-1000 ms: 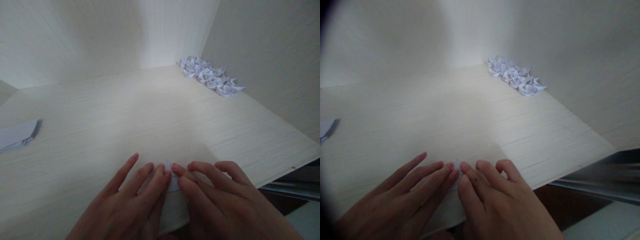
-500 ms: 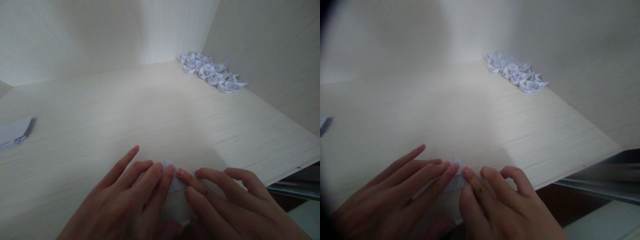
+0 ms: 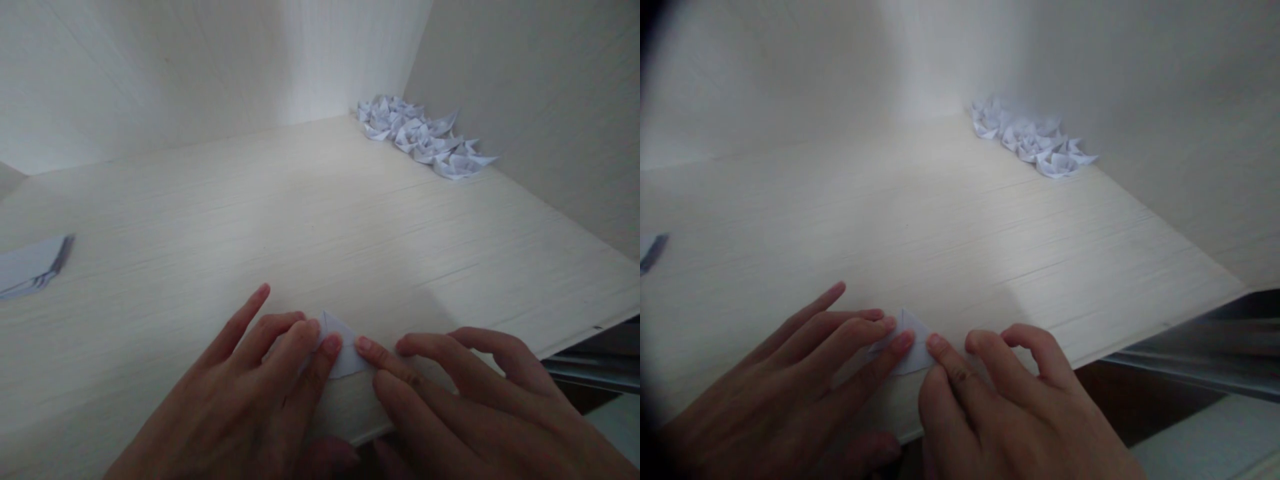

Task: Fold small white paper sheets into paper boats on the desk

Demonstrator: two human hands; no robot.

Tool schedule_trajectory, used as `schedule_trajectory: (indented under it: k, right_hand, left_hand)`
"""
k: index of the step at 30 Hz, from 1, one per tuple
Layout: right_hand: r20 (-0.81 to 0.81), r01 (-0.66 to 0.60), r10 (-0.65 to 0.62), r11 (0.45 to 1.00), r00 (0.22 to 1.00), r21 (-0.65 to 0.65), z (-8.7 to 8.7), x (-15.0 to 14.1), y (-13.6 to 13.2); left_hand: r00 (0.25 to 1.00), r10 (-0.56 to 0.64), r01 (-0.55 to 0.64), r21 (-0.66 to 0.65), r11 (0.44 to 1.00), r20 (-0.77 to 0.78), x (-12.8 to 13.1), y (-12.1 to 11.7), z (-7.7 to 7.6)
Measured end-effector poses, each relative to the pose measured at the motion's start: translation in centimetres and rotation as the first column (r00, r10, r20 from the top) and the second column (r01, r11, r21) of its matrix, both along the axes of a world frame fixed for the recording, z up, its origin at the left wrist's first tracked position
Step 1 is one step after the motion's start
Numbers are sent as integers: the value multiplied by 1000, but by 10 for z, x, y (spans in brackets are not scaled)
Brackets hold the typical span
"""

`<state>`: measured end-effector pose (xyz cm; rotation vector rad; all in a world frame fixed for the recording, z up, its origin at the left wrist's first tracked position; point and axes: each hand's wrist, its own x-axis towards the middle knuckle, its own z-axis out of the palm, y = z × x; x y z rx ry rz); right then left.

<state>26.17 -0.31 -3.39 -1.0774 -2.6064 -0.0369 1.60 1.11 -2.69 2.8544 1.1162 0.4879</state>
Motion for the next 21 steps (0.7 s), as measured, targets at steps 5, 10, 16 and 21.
schedule_trajectory:
  k: [5,10,16,21]
  right_hand:
    - [4,70,-70,991,998,-110,20,-15,1]
    - [-24,106,-112,977,993,-184,36,-18,0]
    - [-10,106,-113,957,994,-268,37,-12,7]
    - [-44,155,-175,944,984,-290,27,-12,14]
  left_hand:
    - [998,63,-56,-188,980,27,7,7,11]
    - [996,90,-85,-136,987,28,6,13,11]
    - [997,77,-73,-211,975,14,9,27,22]
    - [977,196,-210,-521,827,-82,15,64,29]
